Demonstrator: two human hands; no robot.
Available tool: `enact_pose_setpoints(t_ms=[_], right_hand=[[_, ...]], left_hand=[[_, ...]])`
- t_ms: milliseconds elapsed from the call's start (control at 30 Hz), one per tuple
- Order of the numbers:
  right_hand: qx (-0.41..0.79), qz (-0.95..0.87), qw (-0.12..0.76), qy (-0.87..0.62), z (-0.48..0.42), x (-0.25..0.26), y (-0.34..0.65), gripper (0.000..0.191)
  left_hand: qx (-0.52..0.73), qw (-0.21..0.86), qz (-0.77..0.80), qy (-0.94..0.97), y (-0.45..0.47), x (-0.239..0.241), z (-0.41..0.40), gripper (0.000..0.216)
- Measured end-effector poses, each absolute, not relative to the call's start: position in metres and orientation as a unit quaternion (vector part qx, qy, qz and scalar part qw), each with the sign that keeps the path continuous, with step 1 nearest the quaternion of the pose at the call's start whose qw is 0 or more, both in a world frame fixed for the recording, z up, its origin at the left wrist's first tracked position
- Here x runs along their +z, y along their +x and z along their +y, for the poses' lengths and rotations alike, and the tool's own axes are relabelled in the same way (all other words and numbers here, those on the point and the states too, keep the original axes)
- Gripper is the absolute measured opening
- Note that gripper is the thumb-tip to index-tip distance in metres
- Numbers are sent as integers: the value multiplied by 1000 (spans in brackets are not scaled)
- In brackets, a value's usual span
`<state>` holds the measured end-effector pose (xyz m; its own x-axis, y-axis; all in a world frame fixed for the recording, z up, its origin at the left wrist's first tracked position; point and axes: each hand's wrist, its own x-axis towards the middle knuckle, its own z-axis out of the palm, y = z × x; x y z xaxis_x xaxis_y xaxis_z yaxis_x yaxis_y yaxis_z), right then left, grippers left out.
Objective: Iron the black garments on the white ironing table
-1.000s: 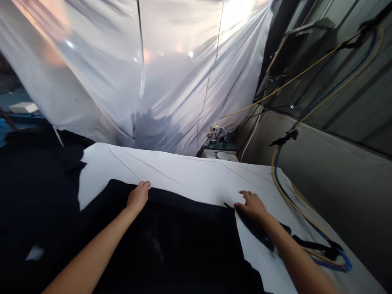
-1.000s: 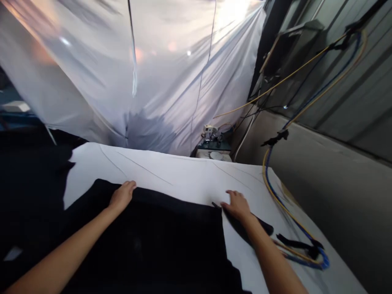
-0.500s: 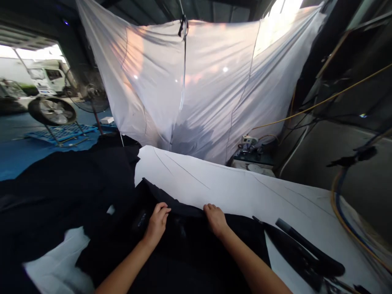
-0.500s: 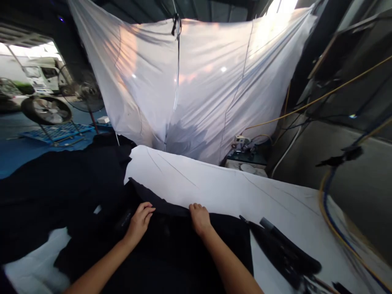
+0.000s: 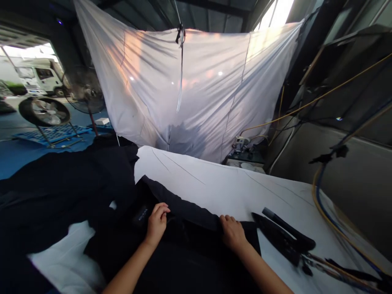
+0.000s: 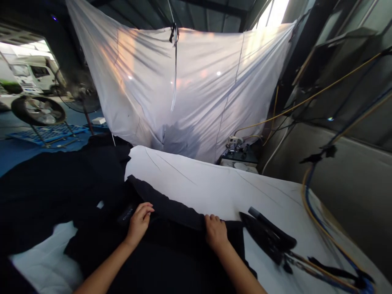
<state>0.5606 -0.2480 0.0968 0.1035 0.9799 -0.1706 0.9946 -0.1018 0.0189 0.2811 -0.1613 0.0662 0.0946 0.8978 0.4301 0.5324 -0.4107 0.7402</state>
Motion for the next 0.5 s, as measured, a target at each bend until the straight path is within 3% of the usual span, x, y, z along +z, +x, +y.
enact_pose_setpoints(t_ms=[300,500], right_hand=[[-40,654,36,755,-262,99,596,31],[-41,652,-27,756,-295,113,601,15]], left_hand=[[537,310,504,601,271,53,-161,9],[404,203,517,727,257,83,-169,28]])
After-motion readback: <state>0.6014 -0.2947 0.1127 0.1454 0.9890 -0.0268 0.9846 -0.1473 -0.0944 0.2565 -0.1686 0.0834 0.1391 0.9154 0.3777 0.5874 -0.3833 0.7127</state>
